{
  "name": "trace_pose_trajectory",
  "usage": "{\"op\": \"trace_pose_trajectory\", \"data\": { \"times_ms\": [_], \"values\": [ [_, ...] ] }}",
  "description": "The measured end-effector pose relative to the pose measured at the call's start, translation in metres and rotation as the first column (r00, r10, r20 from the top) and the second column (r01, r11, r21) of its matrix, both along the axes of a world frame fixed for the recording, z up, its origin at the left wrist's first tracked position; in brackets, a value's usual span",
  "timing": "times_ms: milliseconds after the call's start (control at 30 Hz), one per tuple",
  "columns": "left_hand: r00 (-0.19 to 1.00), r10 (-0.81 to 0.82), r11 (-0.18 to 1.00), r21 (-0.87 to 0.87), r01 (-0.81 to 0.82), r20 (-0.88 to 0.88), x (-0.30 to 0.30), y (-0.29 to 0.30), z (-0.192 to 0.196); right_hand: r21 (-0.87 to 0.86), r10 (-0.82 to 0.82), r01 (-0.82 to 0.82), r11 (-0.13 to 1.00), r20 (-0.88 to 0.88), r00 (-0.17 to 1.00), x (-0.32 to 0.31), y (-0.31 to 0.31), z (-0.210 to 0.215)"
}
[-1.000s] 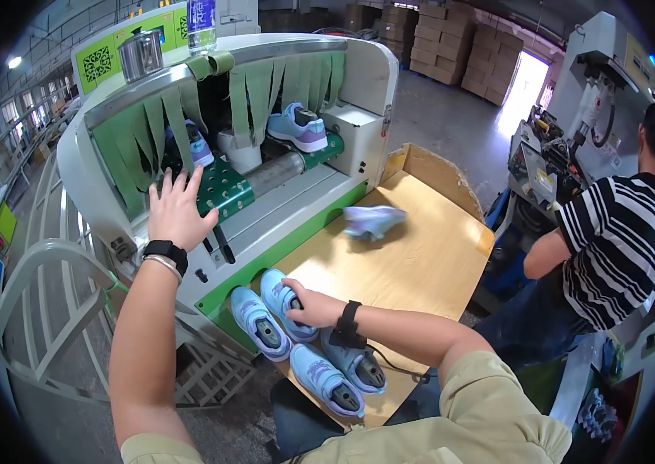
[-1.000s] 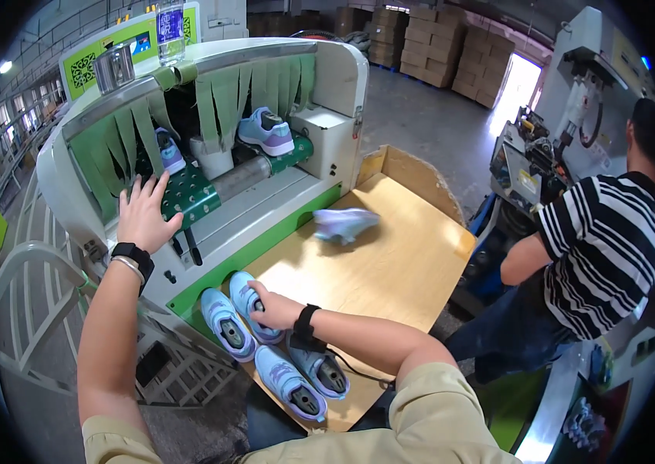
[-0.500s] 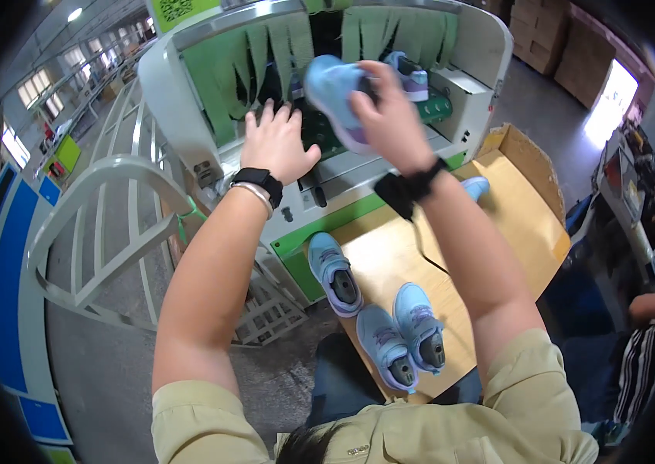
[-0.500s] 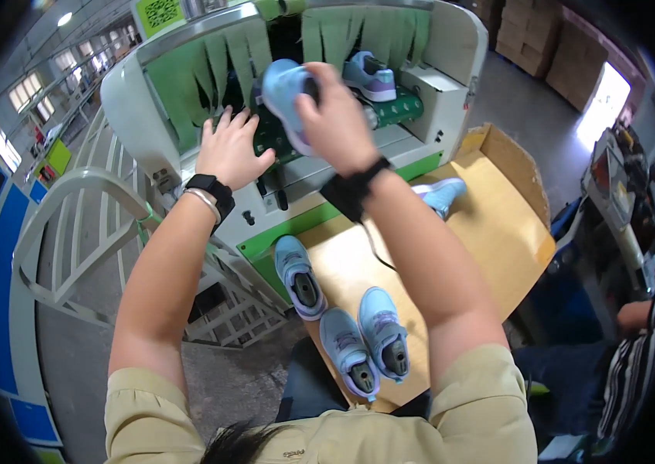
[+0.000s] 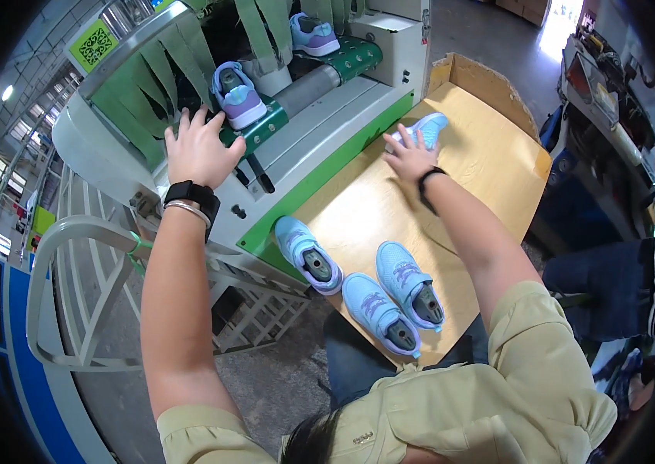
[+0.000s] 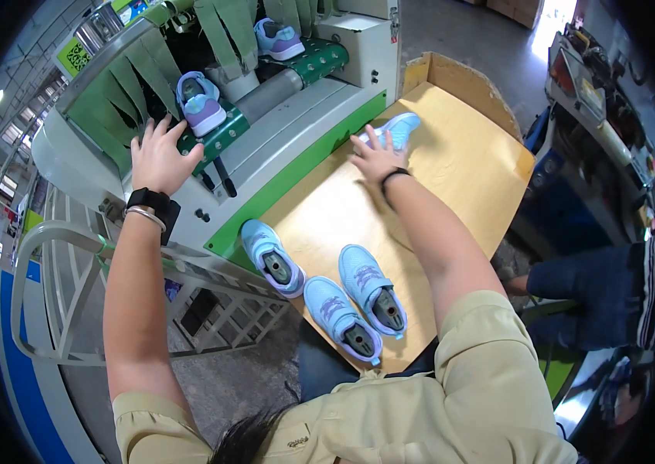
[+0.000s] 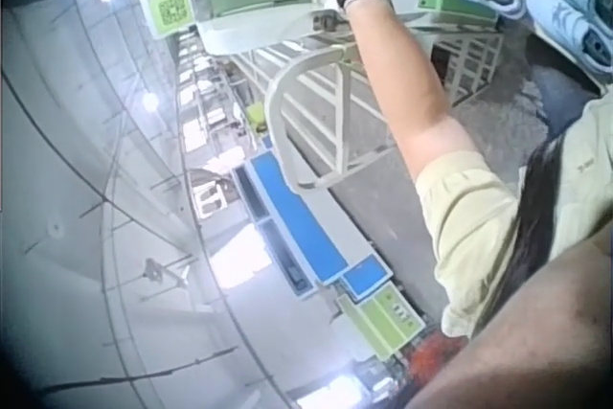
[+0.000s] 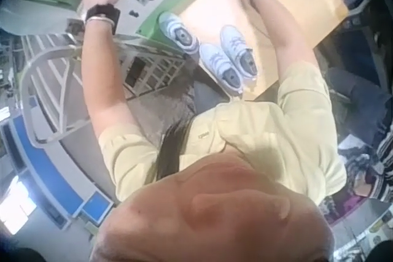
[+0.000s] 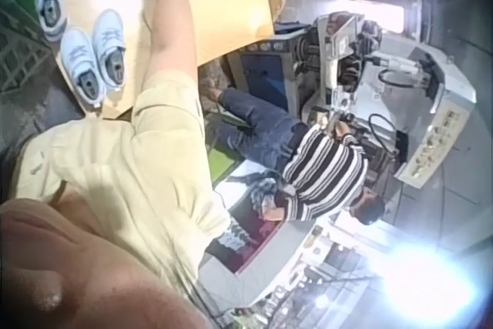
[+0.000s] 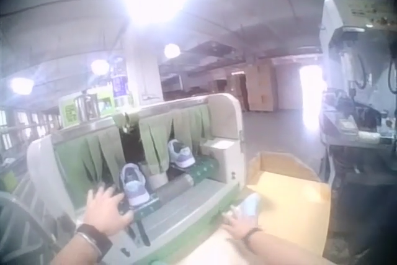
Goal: Manually feed shoes into a footwear heat-setting machine and organize finished pairs on a workbench.
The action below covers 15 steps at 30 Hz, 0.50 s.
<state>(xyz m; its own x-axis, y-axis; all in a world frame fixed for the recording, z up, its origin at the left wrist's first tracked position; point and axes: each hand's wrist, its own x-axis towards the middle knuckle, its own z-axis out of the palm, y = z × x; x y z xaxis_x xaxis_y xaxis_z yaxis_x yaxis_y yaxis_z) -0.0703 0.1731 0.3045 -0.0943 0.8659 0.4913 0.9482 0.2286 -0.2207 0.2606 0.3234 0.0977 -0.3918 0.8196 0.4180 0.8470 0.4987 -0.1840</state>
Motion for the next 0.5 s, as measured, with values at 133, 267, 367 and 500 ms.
{"op": "trace_pose_trajectory", "data": {
  "times_ms": [133, 267, 367, 500],
  "values": [
    [0.999, 0.034, 0.999, -0.031, -0.034, 0.000, 0.002, -0.004, -0.001, -0.350, -0.132, 0.140, 0.926, 0.047, 0.990, 0.054, -0.009, 0.014],
    [0.999, 0.045, 0.998, -0.038, -0.045, -0.006, -0.002, -0.010, 0.000, -0.030, -0.327, 0.338, 0.941, -0.347, 0.879, 0.120, 0.023, -0.025],
    [0.999, 0.005, 1.000, -0.006, -0.005, -0.046, 0.006, 0.006, -0.001, -0.627, -0.508, 0.187, 0.756, -0.382, 0.772, 0.150, 0.043, -0.047],
    [0.995, 0.084, 0.996, -0.024, -0.085, -0.060, -0.006, -0.005, -0.003, -0.263, -0.079, -0.070, 0.962, -0.518, 0.851, 0.074, -0.017, -0.016]
  ]
}}
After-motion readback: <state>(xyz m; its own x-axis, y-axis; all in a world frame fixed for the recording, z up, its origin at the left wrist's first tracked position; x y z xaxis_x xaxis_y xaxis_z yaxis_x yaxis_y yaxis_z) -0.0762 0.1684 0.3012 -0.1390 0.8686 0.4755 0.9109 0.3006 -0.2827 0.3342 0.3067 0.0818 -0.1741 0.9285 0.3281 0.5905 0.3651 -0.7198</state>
